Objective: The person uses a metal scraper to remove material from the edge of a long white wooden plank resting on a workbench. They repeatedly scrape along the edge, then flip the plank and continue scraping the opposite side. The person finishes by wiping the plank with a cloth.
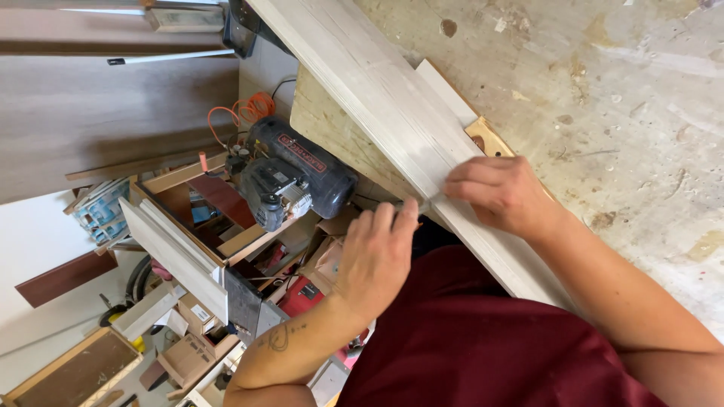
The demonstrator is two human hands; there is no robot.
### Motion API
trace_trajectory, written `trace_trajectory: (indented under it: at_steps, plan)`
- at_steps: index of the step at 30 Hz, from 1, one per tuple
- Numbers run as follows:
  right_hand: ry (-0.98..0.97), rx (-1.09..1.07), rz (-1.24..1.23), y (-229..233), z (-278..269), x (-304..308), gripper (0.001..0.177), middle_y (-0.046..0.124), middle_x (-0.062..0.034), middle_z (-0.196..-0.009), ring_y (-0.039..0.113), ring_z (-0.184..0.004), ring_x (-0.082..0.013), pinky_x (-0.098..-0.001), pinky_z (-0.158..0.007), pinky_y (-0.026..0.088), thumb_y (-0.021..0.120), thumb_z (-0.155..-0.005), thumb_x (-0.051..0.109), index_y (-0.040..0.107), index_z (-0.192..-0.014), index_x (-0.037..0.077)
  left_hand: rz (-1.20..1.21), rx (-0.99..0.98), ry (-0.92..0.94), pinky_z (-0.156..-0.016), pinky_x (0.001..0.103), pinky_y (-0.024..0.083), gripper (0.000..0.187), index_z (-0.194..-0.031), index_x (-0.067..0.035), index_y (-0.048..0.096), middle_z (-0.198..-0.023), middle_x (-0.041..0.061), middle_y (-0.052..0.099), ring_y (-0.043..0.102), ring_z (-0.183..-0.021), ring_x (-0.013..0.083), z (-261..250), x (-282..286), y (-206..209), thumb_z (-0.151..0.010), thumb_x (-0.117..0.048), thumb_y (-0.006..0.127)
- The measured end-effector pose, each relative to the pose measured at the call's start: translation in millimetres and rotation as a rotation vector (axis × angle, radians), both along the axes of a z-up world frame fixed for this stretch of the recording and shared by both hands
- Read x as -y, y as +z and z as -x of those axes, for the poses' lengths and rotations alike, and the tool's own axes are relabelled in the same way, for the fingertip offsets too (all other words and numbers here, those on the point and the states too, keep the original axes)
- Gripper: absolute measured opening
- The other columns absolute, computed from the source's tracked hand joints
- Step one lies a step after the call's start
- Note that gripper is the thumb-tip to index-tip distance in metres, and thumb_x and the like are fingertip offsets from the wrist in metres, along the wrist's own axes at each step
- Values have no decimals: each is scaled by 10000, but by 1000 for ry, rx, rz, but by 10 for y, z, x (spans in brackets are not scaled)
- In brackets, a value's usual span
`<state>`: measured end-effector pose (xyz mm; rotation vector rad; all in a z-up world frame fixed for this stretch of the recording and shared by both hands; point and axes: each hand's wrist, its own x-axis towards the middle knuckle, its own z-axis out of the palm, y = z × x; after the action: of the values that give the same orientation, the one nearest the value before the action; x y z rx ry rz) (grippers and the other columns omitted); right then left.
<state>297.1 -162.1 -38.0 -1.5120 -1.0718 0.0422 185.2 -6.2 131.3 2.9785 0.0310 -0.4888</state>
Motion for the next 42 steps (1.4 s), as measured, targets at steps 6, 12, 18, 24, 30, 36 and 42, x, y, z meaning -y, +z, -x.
trace_trajectory:
  at_steps: [6,12,18,24,30,36,42]
  plan:
    - [-11,-8,9,6,97,174,371,720,-17,-922,724,-780,-265,-364,-594,573,481,-994,-46,785,-969,166,44,-24,-58,-616,472,536,327,-1334,-5,637,-890,149,596,681,-720,367,118,56,-35,-1039,-146,621]
    - [-77,103,43,-119,-127,-237,289,690,19,-904,687,-714,-236,-362,-571,556,546,-1034,-19,741,-943,174,-159,80,-53,-590,467,522,324,-1332,-33,634,-878,119,557,639,-680,349,-19,-174,-125,-1046,-183,606]
    - [-10,43,10,-96,10,30,365,700,6,-933,703,-767,-250,-340,-588,548,484,-1022,-44,761,-957,185,-90,36,-38,-565,447,515,300,-1286,-15,674,-843,117,588,653,-666,336,59,65,-66,-1036,-178,644]
    - [8,-51,27,25,214,412,371,719,-8,-925,722,-753,-245,-328,-595,568,507,-958,-90,774,-962,168,-9,17,-86,-582,428,516,307,-1282,-17,674,-848,96,560,639,-663,294,239,251,-89,-999,-130,646]
    - [-80,19,50,-43,67,104,361,713,-30,-913,668,-646,-251,-380,-565,558,540,-926,-114,777,-995,149,-83,83,-75,-579,477,518,341,-1332,-34,649,-874,119,560,645,-690,356,73,25,-83,-1033,-198,636]
    - [-15,16,40,38,26,113,322,719,14,-918,704,-736,-246,-358,-591,571,556,-963,-88,754,-934,164,-141,47,-79,-567,434,518,293,-1285,-22,667,-837,113,567,645,-657,318,82,143,-32,-1036,-172,636]
    - [21,-36,40,49,211,435,360,731,-10,-927,717,-757,-241,-349,-616,577,538,-914,-115,774,-964,152,-50,-13,-51,-588,454,534,309,-1297,-9,671,-848,130,594,683,-691,339,222,350,-22,-1022,-147,646]
